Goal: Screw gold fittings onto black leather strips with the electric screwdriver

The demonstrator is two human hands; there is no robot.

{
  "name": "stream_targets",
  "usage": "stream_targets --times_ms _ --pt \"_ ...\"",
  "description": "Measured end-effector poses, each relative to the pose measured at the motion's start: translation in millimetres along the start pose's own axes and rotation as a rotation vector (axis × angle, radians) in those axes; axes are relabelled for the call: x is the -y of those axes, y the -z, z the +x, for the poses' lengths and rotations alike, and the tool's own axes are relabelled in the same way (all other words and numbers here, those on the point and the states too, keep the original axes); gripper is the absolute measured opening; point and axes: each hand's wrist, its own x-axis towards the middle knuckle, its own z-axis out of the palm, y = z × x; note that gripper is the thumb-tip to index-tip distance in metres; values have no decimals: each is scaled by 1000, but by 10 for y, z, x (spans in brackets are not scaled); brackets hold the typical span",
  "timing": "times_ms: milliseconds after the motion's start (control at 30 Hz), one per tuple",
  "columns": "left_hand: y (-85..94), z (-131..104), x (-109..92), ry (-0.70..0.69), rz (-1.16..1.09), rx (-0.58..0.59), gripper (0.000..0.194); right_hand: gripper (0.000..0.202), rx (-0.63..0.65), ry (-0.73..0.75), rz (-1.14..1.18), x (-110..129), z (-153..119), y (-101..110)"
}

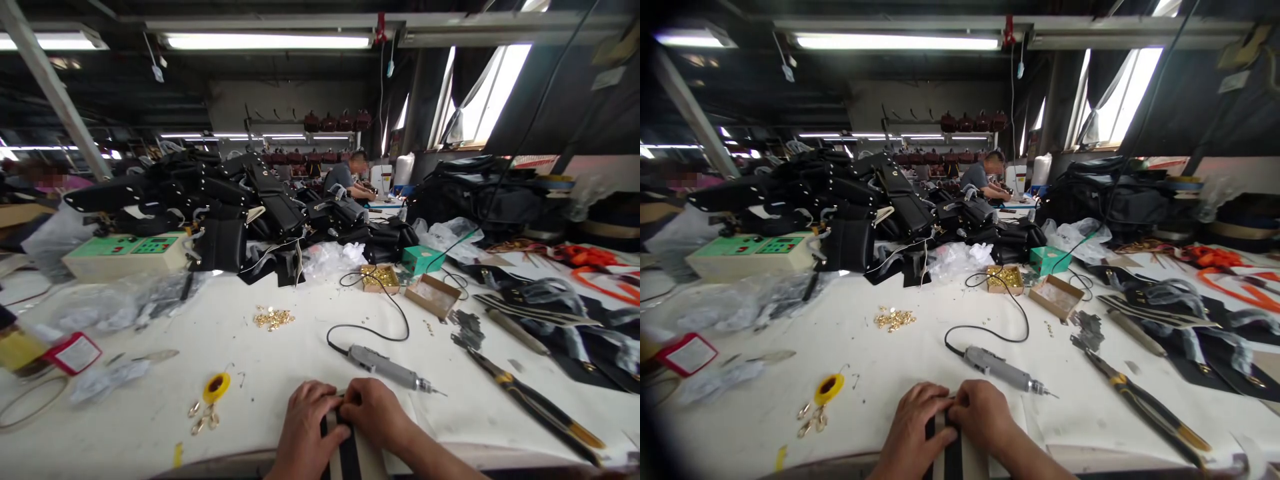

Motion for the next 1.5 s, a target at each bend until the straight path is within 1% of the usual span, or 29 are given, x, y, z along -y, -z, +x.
stream_targets --times_ms 100,233,333,400,433,500,600,667,733,867,967,1033,1133,1233,1333,1400,1433,1500 --pt "-6 0 12 -11 5 -2 44 17 56 -27 -13 14 57 59" --pt "-6 -2 24 -8 15 5 40 16 184 -52 -69 79 171 171" --pt "8 -3 12 -12 15 23 36 12 223 -61 -81 114 223 212" --pt "18 -6 1 -15 14 31 35 13 208 -61 -93 106 197 186" --pt "21 -8 -3 -13 15 30 36 14 180 -59 -98 92 162 155" --pt "22 -10 -7 -8 17 25 39 14 82 -37 -95 44 66 69" --pt "18 -11 -8 -7 20 26 41 12 -78 39 -32 -43 -77 -66" --pt "16 -10 -9 -13 23 26 39 10 -122 80 -11 -82 -127 -119" --pt "15 -11 -10 -18 27 19 38 10 -116 126 -63 -95 -137 -133" --pt "2 -13 0 -14 31 8 39 17 -55 292 -323 -76 -116 -125" --pt "-22 -12 19 -14 35 -5 37 22 -42 380 -474 -70 -115 -142" --pt "-35 -15 32 -21 36 -17 34 23 -48 434 -514 -79 -122 -150" --pt "-37 -27 37 -31 35 -23 31 18 -35 487 -510 -95 -136 -119" --pt "-21 -30 24 -32 40 -10 34 20 2 455 -458 -78 -124 -38" --pt "-7 -14 19 -32 46 1 39 13 28 285 -329 -36 -54 37" --pt "-2 -1 24 -36 45 8 41 14 44 166 -227 -18 6 65" --pt "-1 1 25 -39 44 11 42 14 52 132 -189 -19 27 74" --pt "-2 -5 15 -43 40 11 41 14 74 141 -147 -43 34 90"
